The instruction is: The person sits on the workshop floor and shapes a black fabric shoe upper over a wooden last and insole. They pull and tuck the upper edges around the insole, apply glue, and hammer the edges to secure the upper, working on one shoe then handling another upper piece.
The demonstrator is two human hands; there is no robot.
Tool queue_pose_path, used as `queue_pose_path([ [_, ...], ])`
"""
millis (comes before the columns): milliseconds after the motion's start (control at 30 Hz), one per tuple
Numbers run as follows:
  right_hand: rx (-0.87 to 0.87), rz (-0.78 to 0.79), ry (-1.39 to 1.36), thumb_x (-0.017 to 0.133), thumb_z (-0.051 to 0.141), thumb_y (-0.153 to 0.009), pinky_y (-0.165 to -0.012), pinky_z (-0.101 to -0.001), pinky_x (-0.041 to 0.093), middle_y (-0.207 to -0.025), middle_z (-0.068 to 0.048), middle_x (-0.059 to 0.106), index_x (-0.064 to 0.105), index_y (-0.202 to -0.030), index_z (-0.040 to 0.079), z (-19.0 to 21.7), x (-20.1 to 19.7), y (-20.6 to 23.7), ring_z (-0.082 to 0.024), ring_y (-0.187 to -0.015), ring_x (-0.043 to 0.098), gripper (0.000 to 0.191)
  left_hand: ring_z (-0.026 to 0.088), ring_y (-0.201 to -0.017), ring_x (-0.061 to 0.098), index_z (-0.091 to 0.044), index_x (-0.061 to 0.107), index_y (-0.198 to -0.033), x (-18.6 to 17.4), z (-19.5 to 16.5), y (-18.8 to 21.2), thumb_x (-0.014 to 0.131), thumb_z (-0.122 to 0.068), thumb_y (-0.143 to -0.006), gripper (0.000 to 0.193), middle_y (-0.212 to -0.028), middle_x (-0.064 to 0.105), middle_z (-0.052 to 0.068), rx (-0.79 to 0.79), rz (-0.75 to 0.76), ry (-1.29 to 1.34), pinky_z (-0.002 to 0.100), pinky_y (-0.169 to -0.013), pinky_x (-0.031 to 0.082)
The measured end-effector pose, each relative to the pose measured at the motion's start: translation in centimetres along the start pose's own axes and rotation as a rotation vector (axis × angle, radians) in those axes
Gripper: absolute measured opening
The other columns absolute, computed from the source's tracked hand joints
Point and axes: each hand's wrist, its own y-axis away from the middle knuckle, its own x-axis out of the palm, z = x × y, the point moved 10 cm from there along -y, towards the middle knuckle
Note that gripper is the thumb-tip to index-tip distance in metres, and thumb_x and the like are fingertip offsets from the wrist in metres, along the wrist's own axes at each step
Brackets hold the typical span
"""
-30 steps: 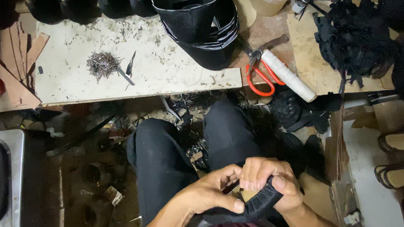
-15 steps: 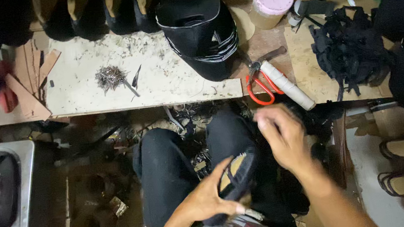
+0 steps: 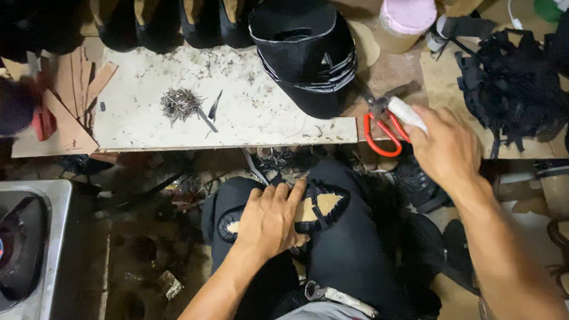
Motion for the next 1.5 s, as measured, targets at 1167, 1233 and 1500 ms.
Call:
queue_pose_path([
  [1167,0.52,0.319,-0.644,0.068,0.029,-0.082,-0.051,-0.0356,0.056,-0.056,-0.009,0.067,0.063,-0.138,0.014,7.1,10.2,20.2,-0.019,-0.043,0.067,0.059,0.041,-0.096,0.07,0.004,0.068,-0.111,-14.3,32.0,11.4,0.08,-0.034,-0.082,0.05,-0.101,0.073,0.025,-0.963,-0.811,0.324,0.048,-0.085,0.052],
  [1233,0.543,0.318,-0.639,0.068,0.03,-0.081,-0.051,-0.0355,0.056,-0.056,-0.008,0.067,0.063,-0.139,0.014,7.1,10.0,20.6,-0.019,-0.042,0.066,0.06,0.038,-0.095,0.073,0.003,0.07,-0.114,-13.8,32.4,11.6,0.075,-0.032,-0.086,0.045,-0.099,0.074,0.026,-1.001,-0.781,0.4,0.046,-0.089,0.055],
  [1500,0.172,0.13,-0.541,0.072,0.023,-0.084,-0.077,-0.044,0.054,-0.098,-0.024,0.071,0.068,-0.121,0.001,9.3,6.5,19.1,-0.039,-0.089,0.07,0.044,0.025,-0.078,0.073,0.01,0.065,-0.105,-11.0,33.2,11.8,0.062,-0.005,-0.096,0.018,-0.094,0.072,0.015,-0.871,-0.918,1.255,0.034,-0.071,0.062],
])
